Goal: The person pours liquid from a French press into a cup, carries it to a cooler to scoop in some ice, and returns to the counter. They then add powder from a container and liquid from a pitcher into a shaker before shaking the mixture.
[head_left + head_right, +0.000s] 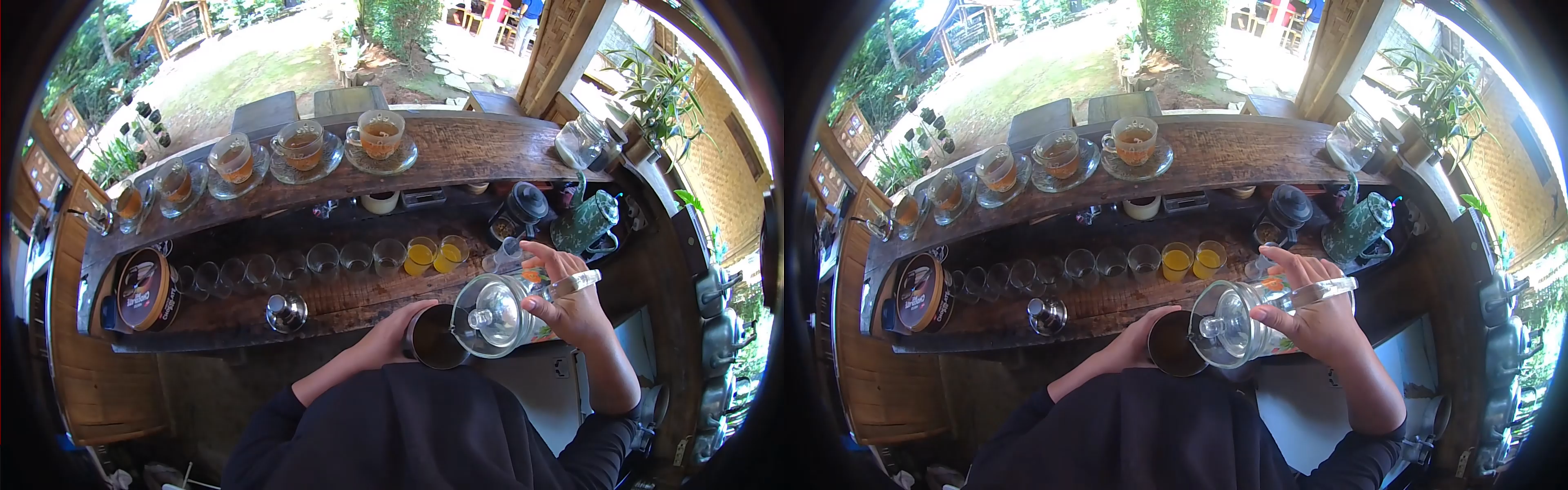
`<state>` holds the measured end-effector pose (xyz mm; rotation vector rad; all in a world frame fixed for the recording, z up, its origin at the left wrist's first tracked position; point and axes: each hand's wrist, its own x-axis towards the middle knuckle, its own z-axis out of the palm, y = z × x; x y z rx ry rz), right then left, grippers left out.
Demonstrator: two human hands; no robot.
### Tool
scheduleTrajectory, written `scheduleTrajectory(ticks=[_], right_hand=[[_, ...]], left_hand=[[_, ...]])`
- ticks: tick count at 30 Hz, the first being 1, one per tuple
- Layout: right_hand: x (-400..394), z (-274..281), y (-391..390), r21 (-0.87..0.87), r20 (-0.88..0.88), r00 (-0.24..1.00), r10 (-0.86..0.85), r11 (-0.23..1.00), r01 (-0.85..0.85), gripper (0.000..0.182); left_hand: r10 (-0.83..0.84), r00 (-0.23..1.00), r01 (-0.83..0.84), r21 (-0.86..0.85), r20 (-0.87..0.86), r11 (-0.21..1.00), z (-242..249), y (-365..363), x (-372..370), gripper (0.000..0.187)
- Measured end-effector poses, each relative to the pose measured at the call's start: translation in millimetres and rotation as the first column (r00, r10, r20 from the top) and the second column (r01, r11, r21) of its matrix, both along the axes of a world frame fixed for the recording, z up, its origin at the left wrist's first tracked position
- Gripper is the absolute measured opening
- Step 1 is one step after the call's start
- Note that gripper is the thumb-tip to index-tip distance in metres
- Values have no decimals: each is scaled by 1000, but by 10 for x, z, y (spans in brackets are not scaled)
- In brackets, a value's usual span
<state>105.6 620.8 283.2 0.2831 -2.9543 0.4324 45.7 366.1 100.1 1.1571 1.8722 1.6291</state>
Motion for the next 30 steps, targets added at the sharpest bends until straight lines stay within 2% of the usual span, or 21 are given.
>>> scheduleTrajectory(ticks=[14,17,21,23,25,27,30], right_hand=[[52,-77,143,-55,14,1000,-19,998,20,78],[72,-130,210,-124,30,999,-26,992,30,76],[116,-259,332,-318,73,996,-60,945,80,76],[145,-354,391,-386,87,994,-65,918,94,76],[185,-464,445,-574,98,994,-55,812,102,76],[232,-627,537,-597,88,995,-57,797,98,78],[328,-802,623,-780,89,995,-41,619,96,83]], left_hand=[[10,1000,-11,-33,-11,999,23,84,29,92],[-14,1000,14,1,14,1000,2,128,27,91],[13,999,-13,-1,-35,1000,-13,209,51,96],[20,999,-19,-18,48,1000,1,246,64,91],[24,998,-23,-9,61,1000,16,302,86,91],[29,997,-29,2,71,1000,-19,375,104,92],[55,998,-58,89,39,994,-173,492,112,91]])
